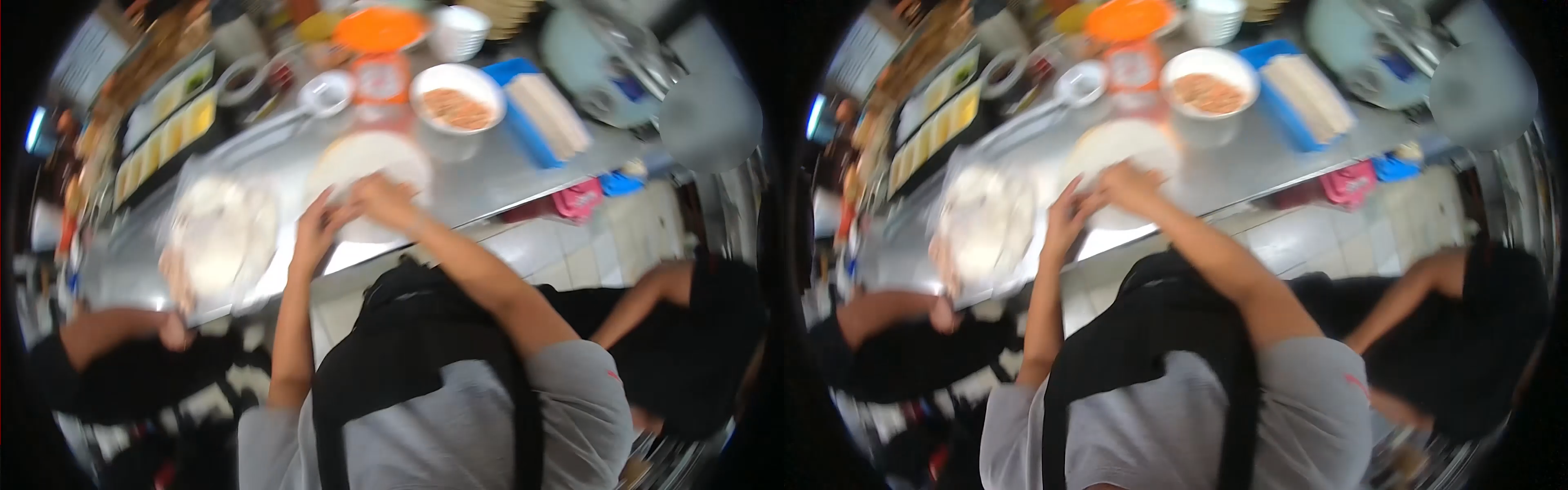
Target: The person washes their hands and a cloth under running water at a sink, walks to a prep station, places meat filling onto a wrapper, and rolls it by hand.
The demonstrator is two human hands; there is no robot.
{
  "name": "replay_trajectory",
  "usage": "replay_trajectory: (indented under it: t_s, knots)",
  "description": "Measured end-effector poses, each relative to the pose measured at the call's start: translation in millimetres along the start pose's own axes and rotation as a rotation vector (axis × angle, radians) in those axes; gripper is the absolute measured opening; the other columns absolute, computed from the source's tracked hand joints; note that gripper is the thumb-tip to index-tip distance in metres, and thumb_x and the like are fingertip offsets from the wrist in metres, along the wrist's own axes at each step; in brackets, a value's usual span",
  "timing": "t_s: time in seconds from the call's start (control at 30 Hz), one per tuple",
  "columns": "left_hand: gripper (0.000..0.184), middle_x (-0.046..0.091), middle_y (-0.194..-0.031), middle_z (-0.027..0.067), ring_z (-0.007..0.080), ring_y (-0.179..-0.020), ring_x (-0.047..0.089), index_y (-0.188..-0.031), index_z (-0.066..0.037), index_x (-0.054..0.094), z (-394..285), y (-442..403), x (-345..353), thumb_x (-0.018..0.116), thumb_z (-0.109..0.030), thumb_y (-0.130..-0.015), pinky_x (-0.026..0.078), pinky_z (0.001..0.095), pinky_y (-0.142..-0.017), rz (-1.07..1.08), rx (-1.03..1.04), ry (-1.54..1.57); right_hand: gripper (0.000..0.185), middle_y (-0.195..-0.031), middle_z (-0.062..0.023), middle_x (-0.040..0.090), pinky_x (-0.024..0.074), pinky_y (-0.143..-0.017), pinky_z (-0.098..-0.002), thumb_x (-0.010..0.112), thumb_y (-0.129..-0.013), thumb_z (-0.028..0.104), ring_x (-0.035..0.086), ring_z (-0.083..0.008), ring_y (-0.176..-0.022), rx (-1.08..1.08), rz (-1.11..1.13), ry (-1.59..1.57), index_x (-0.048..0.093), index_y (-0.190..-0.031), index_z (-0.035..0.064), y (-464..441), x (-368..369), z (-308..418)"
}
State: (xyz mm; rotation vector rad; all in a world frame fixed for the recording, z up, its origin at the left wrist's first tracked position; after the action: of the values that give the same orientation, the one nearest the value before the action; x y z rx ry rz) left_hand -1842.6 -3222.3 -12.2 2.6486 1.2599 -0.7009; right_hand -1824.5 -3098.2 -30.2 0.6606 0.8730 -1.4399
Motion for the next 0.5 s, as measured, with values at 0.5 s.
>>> replay_trajectory:
  t_s: [0.5]
  knots:
    - [0.041,0.068,-0.098,0.008,0.0236,-0.095,0.059,-0.107,-0.006,0.065,-28.9,5.8,-5.3,0.075,-0.018,-0.069,0.04,0.0377,-0.087,-0.175,0.216,-0.437,0.007,-0.077,0.0018,0.066,0.0377,-0.084,-0.0359,0.069,-0.071,0.018,0.056,-0.019,-0.083,-0.141,-0.215,-0.148,0.072,-0.072,0.0122,18.7,-49.4,10.3]
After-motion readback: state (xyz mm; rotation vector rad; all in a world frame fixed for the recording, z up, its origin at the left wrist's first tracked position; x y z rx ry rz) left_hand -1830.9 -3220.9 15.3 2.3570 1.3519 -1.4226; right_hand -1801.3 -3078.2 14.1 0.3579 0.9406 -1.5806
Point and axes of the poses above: each hand's wrist, its own y-axis away from the middle knuckle, its own x-axis out of the palm, z = x × y, the point moved 9 cm from there along -y, towards the middle knuckle
